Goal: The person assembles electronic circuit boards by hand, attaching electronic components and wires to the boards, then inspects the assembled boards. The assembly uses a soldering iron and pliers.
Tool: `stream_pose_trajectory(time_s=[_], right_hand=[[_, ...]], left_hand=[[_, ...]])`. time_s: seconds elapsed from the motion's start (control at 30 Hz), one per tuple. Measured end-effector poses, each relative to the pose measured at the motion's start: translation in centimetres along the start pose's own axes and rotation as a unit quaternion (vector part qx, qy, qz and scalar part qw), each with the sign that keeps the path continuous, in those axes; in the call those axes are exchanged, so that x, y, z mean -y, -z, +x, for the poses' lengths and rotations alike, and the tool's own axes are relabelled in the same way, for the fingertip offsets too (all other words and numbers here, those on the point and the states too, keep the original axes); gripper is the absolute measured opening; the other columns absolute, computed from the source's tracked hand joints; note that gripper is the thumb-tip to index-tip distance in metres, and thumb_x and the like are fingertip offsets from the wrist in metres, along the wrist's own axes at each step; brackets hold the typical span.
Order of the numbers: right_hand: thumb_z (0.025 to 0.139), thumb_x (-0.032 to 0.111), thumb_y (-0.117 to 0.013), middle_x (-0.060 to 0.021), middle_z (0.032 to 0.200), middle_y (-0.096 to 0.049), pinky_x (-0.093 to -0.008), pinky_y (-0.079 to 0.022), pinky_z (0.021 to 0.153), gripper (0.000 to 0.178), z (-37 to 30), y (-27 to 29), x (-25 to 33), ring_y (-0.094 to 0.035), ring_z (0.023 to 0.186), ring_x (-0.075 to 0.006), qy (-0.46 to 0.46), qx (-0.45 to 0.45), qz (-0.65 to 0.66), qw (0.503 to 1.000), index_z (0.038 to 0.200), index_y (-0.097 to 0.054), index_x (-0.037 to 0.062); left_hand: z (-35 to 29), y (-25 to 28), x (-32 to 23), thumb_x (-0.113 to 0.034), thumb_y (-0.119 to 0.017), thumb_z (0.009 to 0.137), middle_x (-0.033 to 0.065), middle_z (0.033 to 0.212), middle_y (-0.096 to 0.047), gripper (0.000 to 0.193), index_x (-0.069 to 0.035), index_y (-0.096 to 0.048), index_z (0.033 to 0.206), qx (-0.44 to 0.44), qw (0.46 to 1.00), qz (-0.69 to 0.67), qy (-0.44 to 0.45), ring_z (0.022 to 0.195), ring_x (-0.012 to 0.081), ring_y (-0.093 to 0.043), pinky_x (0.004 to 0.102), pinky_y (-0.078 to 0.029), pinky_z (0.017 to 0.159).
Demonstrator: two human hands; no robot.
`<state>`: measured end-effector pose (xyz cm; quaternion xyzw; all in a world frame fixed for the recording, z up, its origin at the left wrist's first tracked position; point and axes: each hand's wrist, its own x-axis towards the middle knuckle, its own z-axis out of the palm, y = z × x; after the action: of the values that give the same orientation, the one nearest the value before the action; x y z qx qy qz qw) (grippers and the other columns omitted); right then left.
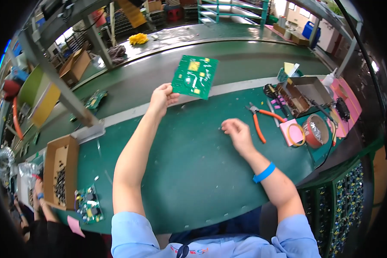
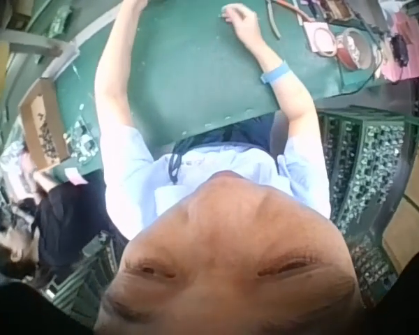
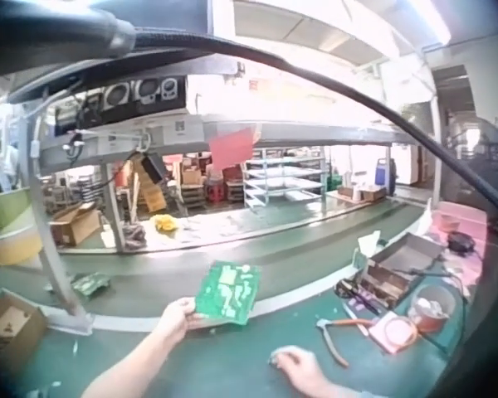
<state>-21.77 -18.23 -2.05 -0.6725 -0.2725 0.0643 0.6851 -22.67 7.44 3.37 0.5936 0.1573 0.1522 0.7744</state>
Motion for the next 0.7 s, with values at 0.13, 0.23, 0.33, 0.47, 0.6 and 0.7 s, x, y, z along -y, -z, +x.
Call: stream_pose_trajectory(time_s=[0.13, 0.23, 0.33, 0.47, 0.6, 0.7], right_hand=[[0.082, 0.037, -0.039, -0.0135, 0.088, -0.054, -0.0312, -0.047, 0.063, 0.042, 1.1, 0.2, 1.0, -0.055, 0.075, -0.0209, -0.210, 0.034, 0.288, 0.934, 0.098, -0.044, -0.0007], [0.081, 0.045, -0.035, -0.0132, 0.090, -0.054, -0.0329, -0.048, 0.062, 0.049, 0.7, 0.0, 1.9, -0.056, 0.077, -0.0228, -0.253, 0.212, 0.358, 0.873, 0.101, -0.044, 0.0011], [0.081, 0.040, -0.038, -0.0093, 0.088, -0.055, -0.0282, -0.049, 0.053, 0.043, -0.3, -0.9, 3.3, -0.056, 0.073, -0.0171, -0.276, 0.313, 0.268, 0.868, 0.102, -0.044, 0.0024], [0.082, 0.033, -0.040, -0.0069, 0.085, -0.056, -0.0255, -0.049, 0.050, 0.037, -1.5, -2.2, 4.2, -0.056, 0.070, -0.0129, -0.275, 0.352, 0.187, 0.875, 0.102, -0.043, 0.0025], [0.082, 0.032, -0.041, -0.0072, 0.085, -0.056, -0.0250, -0.049, 0.051, 0.036, -2.1, -2.6, 4.1, -0.056, 0.071, -0.0126, -0.263, 0.329, 0.178, 0.889, 0.103, -0.043, 0.0026], [0.082, 0.032, -0.040, -0.0073, 0.087, -0.055, -0.0254, -0.049, 0.053, 0.037, -2.4, -2.6, 3.7, -0.056, 0.072, -0.0128, -0.260, 0.313, 0.186, 0.894, 0.104, -0.043, 0.0024]], left_hand=[[-8.6, 1.9, 0.5, -0.015, -0.041, 0.082, 0.0040, 0.076, -0.054, 0.020, 0.000, -0.048, 0.094, 0.050, 0.997, 0.055, 0.021, 0.059, 0.0088, -0.052, 0.0217, -0.045, 0.053], [-14.1, 2.4, 1.2, -0.015, -0.041, 0.082, 0.0026, 0.074, -0.054, 0.019, 0.000, -0.050, 0.092, 0.033, 0.995, 0.085, 0.045, 0.057, 0.0078, -0.052, 0.0209, -0.044, 0.051], [-17.7, 3.0, 2.1, -0.017, -0.043, 0.082, 0.0005, 0.070, -0.054, 0.019, -0.002, -0.051, 0.090, 0.040, 0.991, 0.102, 0.078, 0.052, 0.0049, -0.049, 0.0192, -0.043, 0.051], [-19.2, 3.9, 3.2, -0.016, -0.043, 0.081, 0.0010, 0.068, -0.052, 0.019, -0.001, -0.051, 0.089, 0.018, 0.993, 0.096, 0.071, 0.051, 0.0054, -0.048, 0.0196, -0.042, 0.049], [-18.9, 4.3, 3.9, -0.018, -0.047, 0.079, 0.0010, 0.068, -0.052, 0.021, -0.001, -0.051, 0.090, -0.005, 0.998, 0.035, 0.055, 0.052, 0.0053, -0.046, 0.0193, -0.042, 0.051], [-18.5, 4.1, 4.6, -0.018, -0.048, 0.079, 0.0007, 0.069, -0.052, 0.023, -0.001, -0.051, 0.093, -0.002, 0.999, -0.011, 0.035, 0.054, 0.0052, -0.046, 0.0191, -0.042, 0.052]])
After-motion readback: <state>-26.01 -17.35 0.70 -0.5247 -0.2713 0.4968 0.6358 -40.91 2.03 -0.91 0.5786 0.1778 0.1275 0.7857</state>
